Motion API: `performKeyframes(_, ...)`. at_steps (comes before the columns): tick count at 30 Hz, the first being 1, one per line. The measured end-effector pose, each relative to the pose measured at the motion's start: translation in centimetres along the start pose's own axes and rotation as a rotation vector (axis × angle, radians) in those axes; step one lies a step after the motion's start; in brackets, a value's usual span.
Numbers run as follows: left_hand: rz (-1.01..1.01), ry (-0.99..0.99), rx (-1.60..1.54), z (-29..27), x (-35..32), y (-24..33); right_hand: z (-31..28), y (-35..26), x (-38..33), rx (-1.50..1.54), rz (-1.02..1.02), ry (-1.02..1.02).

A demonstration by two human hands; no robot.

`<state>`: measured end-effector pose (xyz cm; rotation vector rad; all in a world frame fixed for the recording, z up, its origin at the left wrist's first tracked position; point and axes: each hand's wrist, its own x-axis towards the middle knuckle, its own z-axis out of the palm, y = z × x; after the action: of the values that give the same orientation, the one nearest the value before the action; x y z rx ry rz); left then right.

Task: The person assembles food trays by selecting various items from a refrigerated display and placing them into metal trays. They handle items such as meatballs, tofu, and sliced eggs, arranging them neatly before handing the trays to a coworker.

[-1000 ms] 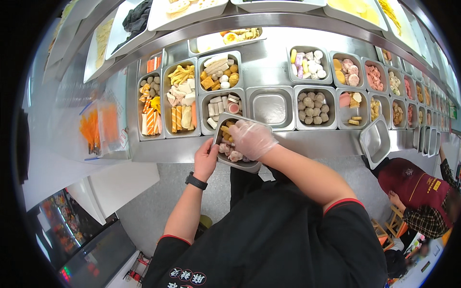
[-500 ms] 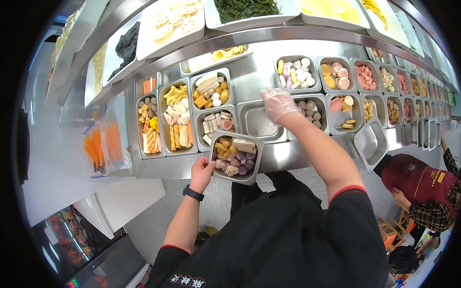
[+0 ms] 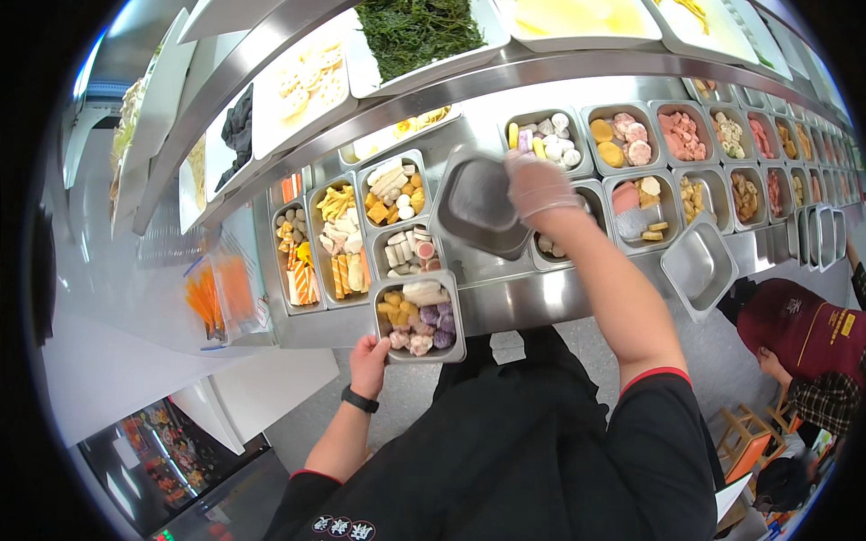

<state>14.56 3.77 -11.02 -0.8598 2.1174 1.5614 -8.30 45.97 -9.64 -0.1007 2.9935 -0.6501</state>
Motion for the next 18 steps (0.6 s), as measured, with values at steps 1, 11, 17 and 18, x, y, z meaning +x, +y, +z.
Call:
performKeyframes(1,0.021,-0.006,0.093,0.6,0.8,0.9,-1.4,1.6,-0.9,0.043,0.129,0.012)
performKeyframes(11,0.114,-0.099,-0.076,16.1,11.0,3.7,-6.9,14.0,-21.5,0.385,0.697,0.346)
performKeyframes(17,0.165,-0.043,0.074,18.0,12.4,2.4,-3.8,14.6,-29.7,0.683,0.872,0.446)
performKeyframes(18,0.128,-0.028,0.099,18.0,12.3,2.6,-3.4,14.4,-30.3,0.731,0.9,0.447)
